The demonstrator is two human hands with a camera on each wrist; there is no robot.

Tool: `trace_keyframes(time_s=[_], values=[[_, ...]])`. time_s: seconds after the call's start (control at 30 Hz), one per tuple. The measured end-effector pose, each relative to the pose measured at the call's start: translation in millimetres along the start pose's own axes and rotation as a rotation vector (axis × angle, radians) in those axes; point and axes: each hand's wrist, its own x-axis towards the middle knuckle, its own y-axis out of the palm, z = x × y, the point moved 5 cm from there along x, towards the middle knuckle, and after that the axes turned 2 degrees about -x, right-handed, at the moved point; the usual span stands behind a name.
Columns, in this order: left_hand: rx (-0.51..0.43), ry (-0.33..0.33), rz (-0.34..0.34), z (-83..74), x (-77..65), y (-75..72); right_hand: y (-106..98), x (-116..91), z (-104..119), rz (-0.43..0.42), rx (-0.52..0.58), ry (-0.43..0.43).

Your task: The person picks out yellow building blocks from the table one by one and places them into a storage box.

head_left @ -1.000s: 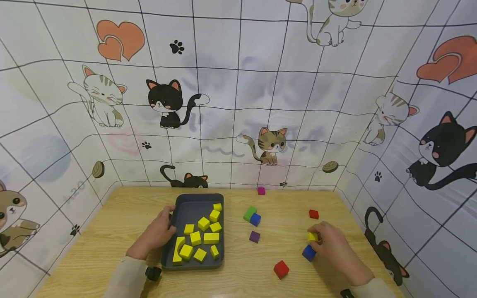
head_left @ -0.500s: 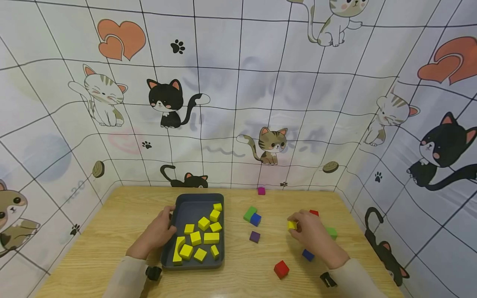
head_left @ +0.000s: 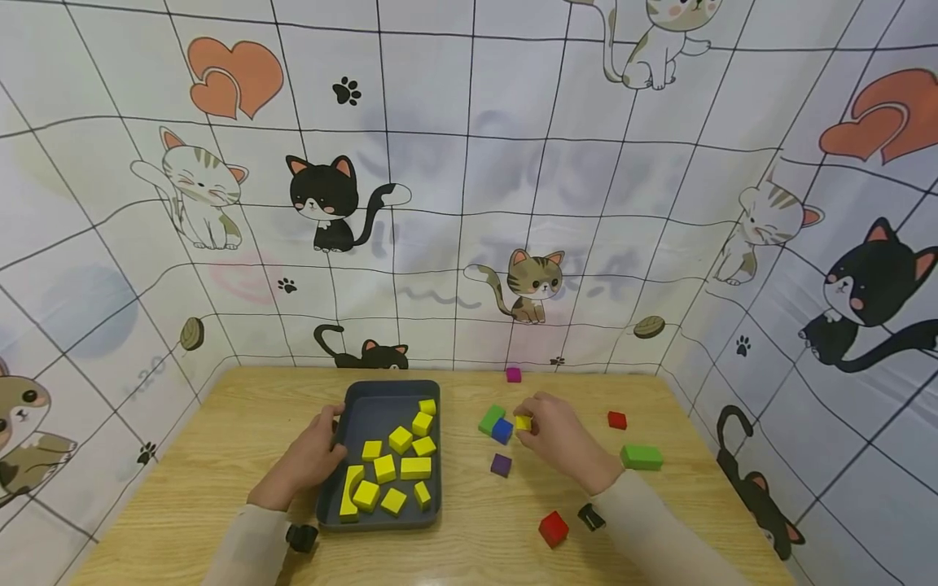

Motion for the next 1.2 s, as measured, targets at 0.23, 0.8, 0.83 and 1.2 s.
trace_keyframes(time_s=[0.23,0.8,0.83,1.2], values=[[-0.006,0.001,0.006,0.1,-0.7,0.2,17,22,25,0.035,-0.006,-0.077],[0.002,0.009,-0.004,-2.7,-1.0,-1.7,61,73,81,0.17,0.011,-0.146],[0.001,0.004,-0.004,-2.3,-1.0,-1.5,63,75,83,0.171,0.006,-0.151],[-0.01,-0.002,-0.006,-3.6,-2.7,-2.0,76,94,98,0.139,-0.057,-0.193]])
